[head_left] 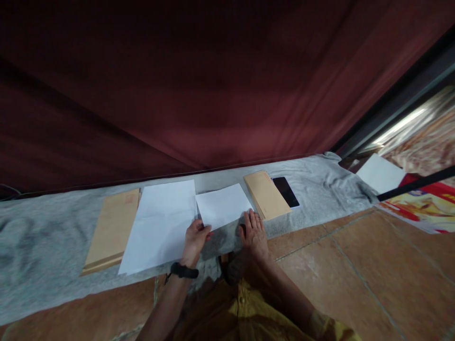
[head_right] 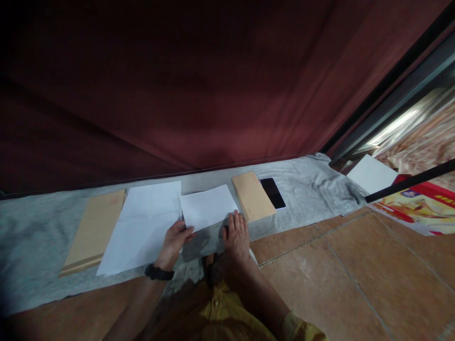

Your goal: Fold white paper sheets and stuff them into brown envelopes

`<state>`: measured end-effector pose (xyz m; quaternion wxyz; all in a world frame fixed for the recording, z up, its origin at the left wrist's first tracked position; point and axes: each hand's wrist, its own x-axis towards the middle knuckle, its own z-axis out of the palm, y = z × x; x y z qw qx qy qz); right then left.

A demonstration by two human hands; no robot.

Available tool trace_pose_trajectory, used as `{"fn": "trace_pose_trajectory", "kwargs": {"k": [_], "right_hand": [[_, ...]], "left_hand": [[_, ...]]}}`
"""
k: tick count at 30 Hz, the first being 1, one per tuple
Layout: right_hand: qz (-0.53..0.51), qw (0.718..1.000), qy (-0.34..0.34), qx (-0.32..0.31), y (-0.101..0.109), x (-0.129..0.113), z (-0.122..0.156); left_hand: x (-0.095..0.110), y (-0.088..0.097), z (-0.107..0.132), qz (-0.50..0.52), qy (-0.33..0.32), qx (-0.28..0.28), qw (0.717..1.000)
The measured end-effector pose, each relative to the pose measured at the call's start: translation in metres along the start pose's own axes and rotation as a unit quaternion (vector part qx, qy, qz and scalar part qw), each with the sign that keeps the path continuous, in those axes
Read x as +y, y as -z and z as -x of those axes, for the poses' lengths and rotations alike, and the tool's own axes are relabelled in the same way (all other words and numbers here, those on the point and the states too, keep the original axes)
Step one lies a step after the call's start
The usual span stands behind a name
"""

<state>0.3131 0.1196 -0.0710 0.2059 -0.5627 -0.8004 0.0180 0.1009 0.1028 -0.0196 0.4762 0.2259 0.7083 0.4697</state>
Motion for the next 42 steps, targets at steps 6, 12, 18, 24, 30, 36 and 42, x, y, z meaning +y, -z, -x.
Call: {"fn": "trace_pose_trajectory", "kwargs": {"k": [6,12,18,24,30,36,42], "right_hand": [[-0.028,0.999,0.026,-0.013,0.0,-0.001,-0.001],[-0.058,0.997,0.046,-0.035,0.0,-0.005,0.005],[-0.082,0.995,0.047,-0.038,0.002,-0.009,0.007],[-0.102,0.993,0.05,-0.016,0.001,-0.006,0.009],[-0.103,0.991,0.081,-0.033,0.005,-0.008,0.009],[-0.143,0.985,0.091,-0.041,0.002,-0.006,0.008],[-0.213,0.971,0.09,-0.06,0.001,0.003,0.007]], "left_hand": [[-0.007,0.0,0.022,0.077,0.023,-0.019,0.997],[-0.009,-0.003,0.04,0.166,0.04,-0.033,0.985],[-0.012,-0.014,0.052,0.211,0.068,-0.071,0.973],[-0.017,-0.034,0.063,0.238,0.074,-0.076,0.966],[-0.026,-0.048,0.074,0.293,0.051,-0.066,0.952],[-0.04,-0.06,0.078,0.335,0.056,-0.058,0.939],[-0.033,-0.065,0.089,0.337,0.092,-0.085,0.933]]}}
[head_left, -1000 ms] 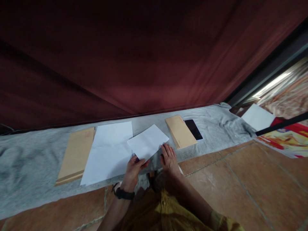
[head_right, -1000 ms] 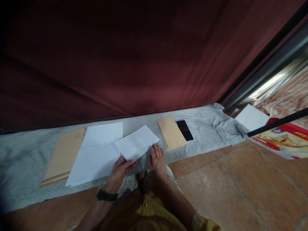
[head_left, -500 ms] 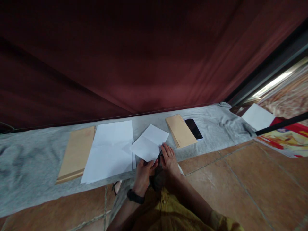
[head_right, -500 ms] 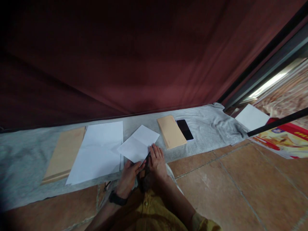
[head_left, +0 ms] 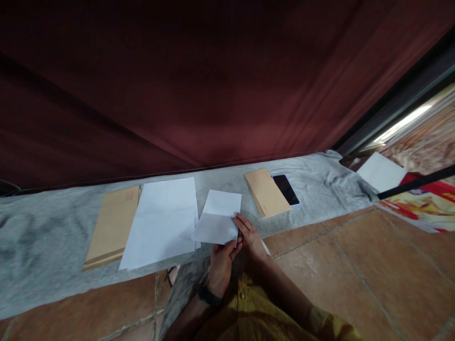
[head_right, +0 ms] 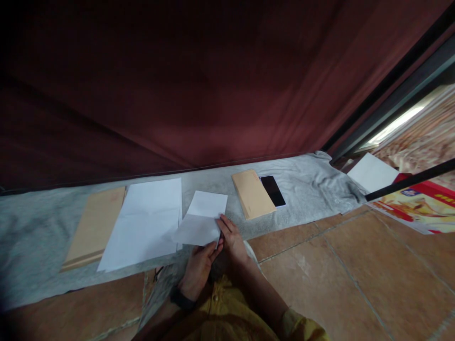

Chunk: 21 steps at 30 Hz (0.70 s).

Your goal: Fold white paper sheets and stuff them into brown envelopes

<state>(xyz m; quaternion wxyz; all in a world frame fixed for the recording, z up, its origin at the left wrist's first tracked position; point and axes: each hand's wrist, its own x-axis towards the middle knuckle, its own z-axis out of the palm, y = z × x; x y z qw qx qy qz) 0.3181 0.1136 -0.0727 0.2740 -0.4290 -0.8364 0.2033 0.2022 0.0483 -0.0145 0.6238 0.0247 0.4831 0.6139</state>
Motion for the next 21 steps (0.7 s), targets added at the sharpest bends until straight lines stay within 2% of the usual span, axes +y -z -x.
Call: {"fn": "trace_pose_trajectory", "kwargs": {"k": [5,9,12,15,18,21], "right_hand": [[0.04,0.999,0.006,-0.019,0.007,0.003,-0.005],[0.057,0.998,0.017,-0.026,0.009,0.005,-0.008],[0.053,0.998,0.024,-0.019,0.009,0.005,-0.009],[0.049,0.998,0.033,-0.029,0.011,0.004,-0.009],[0.041,0.998,0.032,-0.043,0.015,0.003,-0.009],[0.039,0.998,0.036,-0.032,0.02,0.002,-0.009]], "left_hand": [[0.009,0.006,0.003,0.001,0.053,-0.009,0.999],[0.017,0.017,0.0,0.001,0.084,0.025,0.996],[0.02,0.021,-0.004,-0.035,0.057,0.031,0.997],[0.025,0.021,-0.008,-0.119,0.018,0.026,0.992],[0.036,0.021,-0.015,-0.233,-0.013,0.034,0.972],[0.054,0.024,-0.026,-0.301,-0.01,0.027,0.953]]}}
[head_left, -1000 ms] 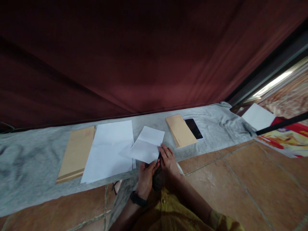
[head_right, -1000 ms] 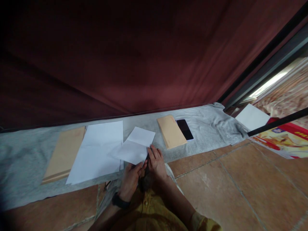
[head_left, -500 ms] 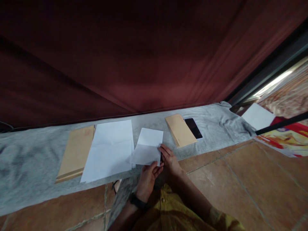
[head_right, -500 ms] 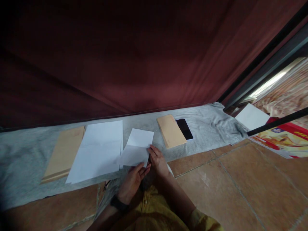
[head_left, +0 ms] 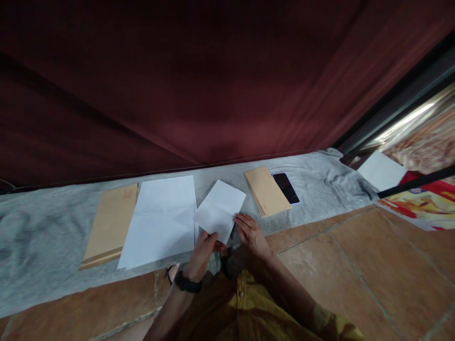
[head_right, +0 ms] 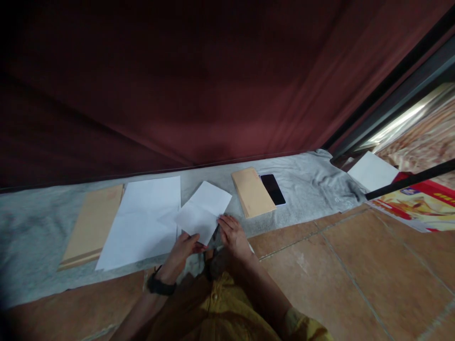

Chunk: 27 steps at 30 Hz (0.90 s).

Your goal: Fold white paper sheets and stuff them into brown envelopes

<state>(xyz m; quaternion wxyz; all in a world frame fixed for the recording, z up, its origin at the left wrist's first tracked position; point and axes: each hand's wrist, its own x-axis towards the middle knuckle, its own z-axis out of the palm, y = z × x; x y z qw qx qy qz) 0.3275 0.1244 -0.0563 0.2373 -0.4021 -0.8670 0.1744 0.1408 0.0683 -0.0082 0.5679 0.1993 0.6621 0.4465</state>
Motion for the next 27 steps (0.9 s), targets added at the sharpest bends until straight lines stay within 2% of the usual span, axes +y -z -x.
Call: {"fn": "trace_pose_trajectory", "kwargs": {"k": [4,7,9,11,13,16,18,21,24,27], "right_hand": [[-0.007,0.999,0.002,0.037,0.006,-0.001,-0.001],[-0.015,0.998,0.009,0.062,0.011,-0.003,-0.003],[-0.024,0.997,0.013,0.076,0.014,-0.004,-0.004],[-0.034,0.996,0.014,0.086,0.017,-0.004,-0.003],[-0.04,0.995,0.018,0.087,0.019,-0.004,-0.002],[-0.041,0.996,0.023,0.078,0.018,-0.002,0.003],[-0.037,0.996,0.023,0.072,0.016,-0.001,0.007],[-0.023,0.998,0.013,0.062,0.01,0.001,0.012],[-0.007,0.999,0.004,0.044,0.005,0.002,0.014],[0.013,1.0,0.005,0.023,0.002,0.003,0.014]], "left_hand": [[0.023,0.026,-0.016,-0.054,0.001,-0.032,0.998],[0.041,0.048,-0.025,-0.094,0.014,-0.086,0.992],[0.053,0.061,-0.029,-0.148,0.01,-0.171,0.974],[0.063,0.071,-0.034,-0.204,0.008,-0.229,0.952],[0.072,0.077,-0.04,-0.254,0.007,-0.256,0.933],[0.082,0.075,-0.053,-0.335,0.001,-0.271,0.902],[0.086,0.069,-0.064,-0.38,-0.002,-0.264,0.886],[0.087,0.058,-0.077,-0.421,-0.013,-0.223,0.879],[0.082,0.048,-0.078,-0.471,-0.043,-0.14,0.87],[0.071,0.041,-0.064,-0.527,-0.078,-0.045,0.845]]}}
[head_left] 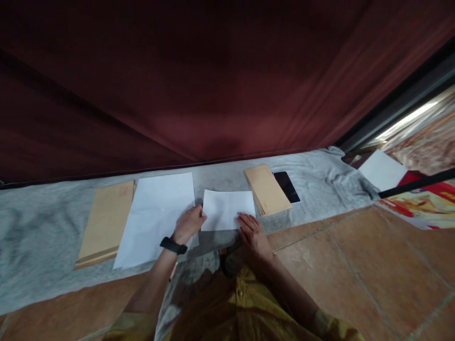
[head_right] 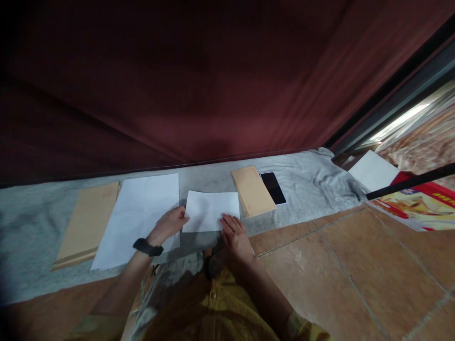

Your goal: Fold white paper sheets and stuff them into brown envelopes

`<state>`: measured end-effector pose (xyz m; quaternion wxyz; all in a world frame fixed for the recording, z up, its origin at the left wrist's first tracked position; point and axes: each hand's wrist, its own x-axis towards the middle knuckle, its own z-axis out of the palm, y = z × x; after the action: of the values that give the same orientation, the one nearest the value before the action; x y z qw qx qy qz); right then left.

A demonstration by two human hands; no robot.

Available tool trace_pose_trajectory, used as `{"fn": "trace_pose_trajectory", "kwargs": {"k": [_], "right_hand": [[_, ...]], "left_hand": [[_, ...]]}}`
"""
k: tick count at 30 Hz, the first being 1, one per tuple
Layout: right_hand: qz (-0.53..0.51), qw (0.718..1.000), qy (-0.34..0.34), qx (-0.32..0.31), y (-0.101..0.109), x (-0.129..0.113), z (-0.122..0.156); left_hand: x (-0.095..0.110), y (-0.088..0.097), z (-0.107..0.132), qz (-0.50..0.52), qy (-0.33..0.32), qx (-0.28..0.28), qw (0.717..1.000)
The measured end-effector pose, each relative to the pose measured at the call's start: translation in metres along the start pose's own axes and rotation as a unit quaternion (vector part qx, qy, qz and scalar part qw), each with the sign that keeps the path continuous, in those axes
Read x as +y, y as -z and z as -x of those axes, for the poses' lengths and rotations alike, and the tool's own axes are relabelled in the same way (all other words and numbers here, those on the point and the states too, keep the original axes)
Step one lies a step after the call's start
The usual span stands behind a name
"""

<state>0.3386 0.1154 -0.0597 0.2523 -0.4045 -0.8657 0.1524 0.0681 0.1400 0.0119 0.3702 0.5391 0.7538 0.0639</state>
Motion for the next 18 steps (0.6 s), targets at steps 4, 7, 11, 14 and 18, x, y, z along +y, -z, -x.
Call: {"fn": "trace_pose_trajectory", "kwargs": {"k": [4,7,11,14,18], "right_hand": [[0.031,0.999,0.014,-0.021,-0.002,0.001,-0.001],[0.048,0.998,0.026,-0.04,-0.002,-0.002,-0.002],[0.058,0.995,0.041,-0.066,0.002,-0.014,-0.003],[0.062,0.994,0.042,-0.08,0.004,-0.02,-0.001],[0.068,0.992,0.056,-0.092,0.003,-0.019,0.008]], "left_hand": [[0.007,-0.015,0.027,-0.073,0.029,0.077,0.994],[0.013,-0.024,0.043,-0.17,0.035,0.133,0.976],[0.021,-0.045,0.058,-0.26,-0.011,0.243,0.935],[0.025,-0.078,0.064,-0.265,-0.141,0.285,0.91],[0.019,-0.124,0.068,-0.261,-0.266,0.254,0.892]]}}
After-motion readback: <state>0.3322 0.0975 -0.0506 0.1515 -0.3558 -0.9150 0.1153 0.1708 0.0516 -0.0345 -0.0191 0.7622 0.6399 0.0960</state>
